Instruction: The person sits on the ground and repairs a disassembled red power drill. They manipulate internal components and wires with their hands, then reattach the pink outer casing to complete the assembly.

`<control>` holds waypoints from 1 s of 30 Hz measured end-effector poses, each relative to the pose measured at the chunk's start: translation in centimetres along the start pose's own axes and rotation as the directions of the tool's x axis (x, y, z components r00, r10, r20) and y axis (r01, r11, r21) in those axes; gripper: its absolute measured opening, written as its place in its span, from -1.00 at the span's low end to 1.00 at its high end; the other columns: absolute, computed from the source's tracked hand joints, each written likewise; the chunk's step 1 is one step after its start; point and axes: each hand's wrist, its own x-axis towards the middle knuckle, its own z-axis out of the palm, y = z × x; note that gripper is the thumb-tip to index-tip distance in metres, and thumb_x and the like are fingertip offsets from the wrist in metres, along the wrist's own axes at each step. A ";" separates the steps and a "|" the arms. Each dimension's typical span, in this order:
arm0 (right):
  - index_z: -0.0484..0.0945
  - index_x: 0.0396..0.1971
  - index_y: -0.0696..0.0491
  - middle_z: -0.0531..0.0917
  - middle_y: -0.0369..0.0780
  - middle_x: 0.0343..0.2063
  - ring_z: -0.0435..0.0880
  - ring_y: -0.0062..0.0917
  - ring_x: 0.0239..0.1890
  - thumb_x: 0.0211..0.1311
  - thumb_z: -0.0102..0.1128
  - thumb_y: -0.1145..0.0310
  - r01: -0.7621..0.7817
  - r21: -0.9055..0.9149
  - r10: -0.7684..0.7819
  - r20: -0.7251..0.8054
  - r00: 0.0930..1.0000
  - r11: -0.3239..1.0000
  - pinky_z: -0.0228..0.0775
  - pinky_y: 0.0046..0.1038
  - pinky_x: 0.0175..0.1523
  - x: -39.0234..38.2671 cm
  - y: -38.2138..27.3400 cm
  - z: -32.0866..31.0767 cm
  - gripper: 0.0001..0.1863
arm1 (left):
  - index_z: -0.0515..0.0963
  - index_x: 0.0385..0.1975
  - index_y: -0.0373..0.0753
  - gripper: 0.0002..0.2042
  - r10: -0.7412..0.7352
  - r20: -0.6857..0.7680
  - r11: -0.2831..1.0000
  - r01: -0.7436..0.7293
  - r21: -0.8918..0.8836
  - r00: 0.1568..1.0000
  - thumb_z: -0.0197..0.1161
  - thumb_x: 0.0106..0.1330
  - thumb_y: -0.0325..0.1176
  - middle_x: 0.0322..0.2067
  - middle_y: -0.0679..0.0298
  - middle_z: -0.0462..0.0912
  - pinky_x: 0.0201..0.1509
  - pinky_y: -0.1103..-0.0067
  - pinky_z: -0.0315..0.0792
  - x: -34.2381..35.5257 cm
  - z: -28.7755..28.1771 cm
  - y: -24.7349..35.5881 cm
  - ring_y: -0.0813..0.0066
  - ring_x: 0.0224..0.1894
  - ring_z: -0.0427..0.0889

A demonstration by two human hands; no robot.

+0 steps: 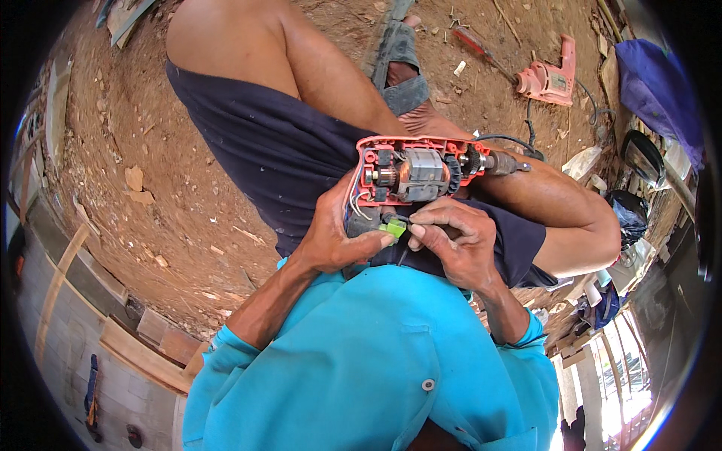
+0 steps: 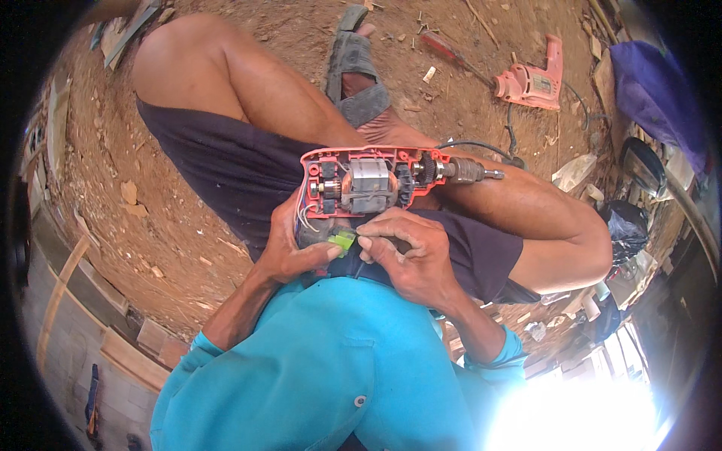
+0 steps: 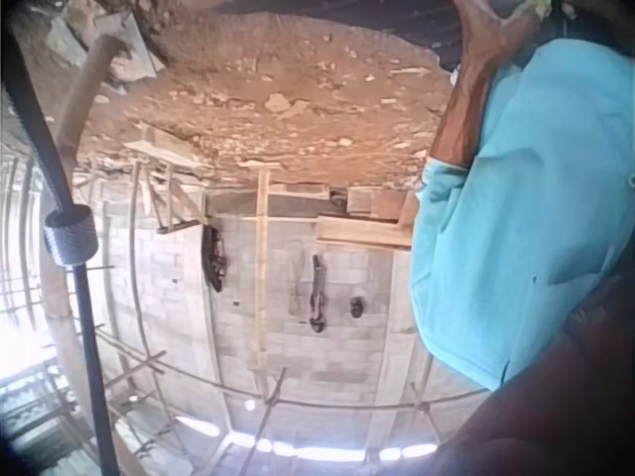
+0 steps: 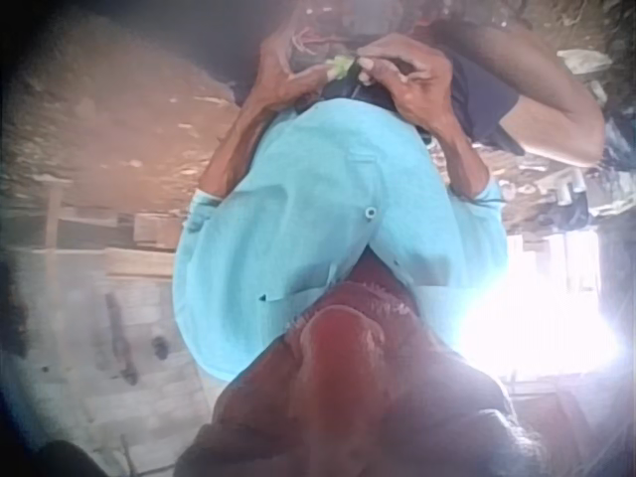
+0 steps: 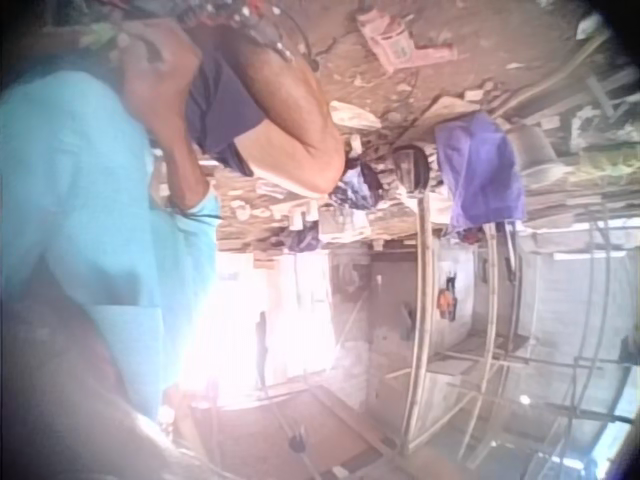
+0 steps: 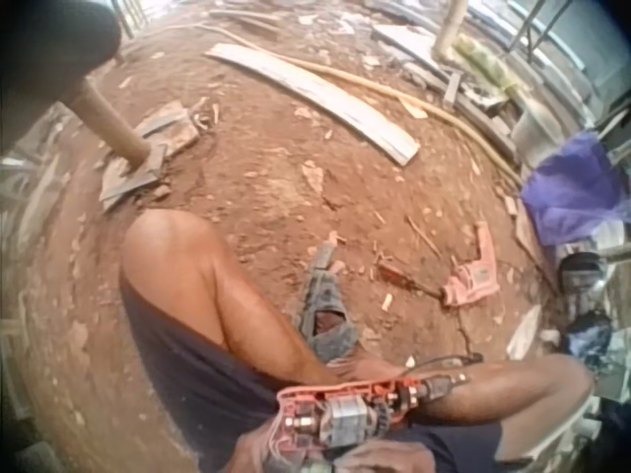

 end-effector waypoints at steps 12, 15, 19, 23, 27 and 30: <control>0.72 -0.15 0.24 0.74 -0.12 -0.34 0.76 -0.51 -0.39 0.32 0.35 0.59 0.048 -0.110 -0.045 0.032 0.998 0.993 0.61 -0.49 -0.29 -0.1 -0.3 0.2 -0.85 | 0.29 0.38 -0.42 -0.22 0.154 -0.011 0.988 -0.153 0.023 0.988 0.41 0.07 -0.50 -0.21 0.22 0.66 -0.46 0.67 0.49 0.2 -0.1 -1.6 0.70 -0.44 0.56; 0.71 -0.14 0.24 0.73 -0.12 -0.36 0.76 -0.51 -0.40 0.30 0.33 0.60 0.067 -0.159 -0.054 0.088 0.995 0.985 0.61 -0.48 -0.28 0.2 -0.5 -0.2 -0.84 | 0.29 0.38 -0.41 -0.23 0.069 -0.005 0.998 -0.069 -0.006 0.998 0.41 0.08 -0.49 -0.21 0.21 0.65 -0.46 0.67 0.48 0.0 0.0 -1.0 0.70 -0.44 0.56; 0.70 -0.14 0.25 0.72 -0.13 -0.37 0.75 -0.49 -0.39 0.29 0.31 0.62 0.033 -0.115 -0.018 0.133 0.991 0.993 0.60 -0.46 -0.28 0.7 -0.6 -0.6 -0.84 | 0.30 0.37 -0.40 -0.24 0.080 -0.005 0.997 -0.080 0.001 0.997 0.40 0.09 -0.48 -0.23 0.24 0.64 -0.49 0.69 0.46 0.2 0.0 -0.8 0.72 -0.49 0.54; 0.70 -0.12 0.24 0.72 -0.15 -0.38 0.74 -0.48 -0.39 0.31 0.29 0.61 0.001 -0.106 0.013 0.132 0.991 0.994 0.57 -0.46 -0.27 0.7 -0.9 -0.5 -0.83 | 0.32 0.36 -0.38 -0.25 0.038 -0.028 0.999 -0.038 -0.004 0.999 0.42 0.08 -0.48 -0.24 0.26 0.63 -0.55 0.69 0.43 -0.1 0.1 -0.7 0.72 -0.54 0.52; 0.71 -0.12 0.22 0.71 -0.17 -0.40 0.73 -0.47 -0.39 0.31 0.27 0.61 -0.110 -0.122 0.127 0.137 0.982 0.986 0.54 -0.43 -0.29 0.6 -1.6 -0.6 -0.81 | 0.34 0.35 -0.37 -0.26 0.084 -0.044 0.996 -0.084 0.015 0.995 0.44 0.08 -0.48 -0.21 0.28 0.63 -0.46 0.68 0.48 -0.1 0.1 -1.4 0.71 -0.45 0.57; 0.72 -0.14 0.20 0.70 -0.15 -0.40 0.73 -0.41 -0.38 0.28 0.27 0.61 -0.072 -0.127 0.087 0.118 0.989 0.989 0.53 -0.39 -0.30 0.4 -1.6 -0.5 -0.82 | 0.35 0.35 -0.37 -0.25 -0.087 -0.029 0.996 0.087 -0.016 0.996 0.46 0.08 -0.47 -0.17 0.29 0.63 -0.21 0.65 0.55 -0.4 0.1 -0.1 0.67 -0.27 0.60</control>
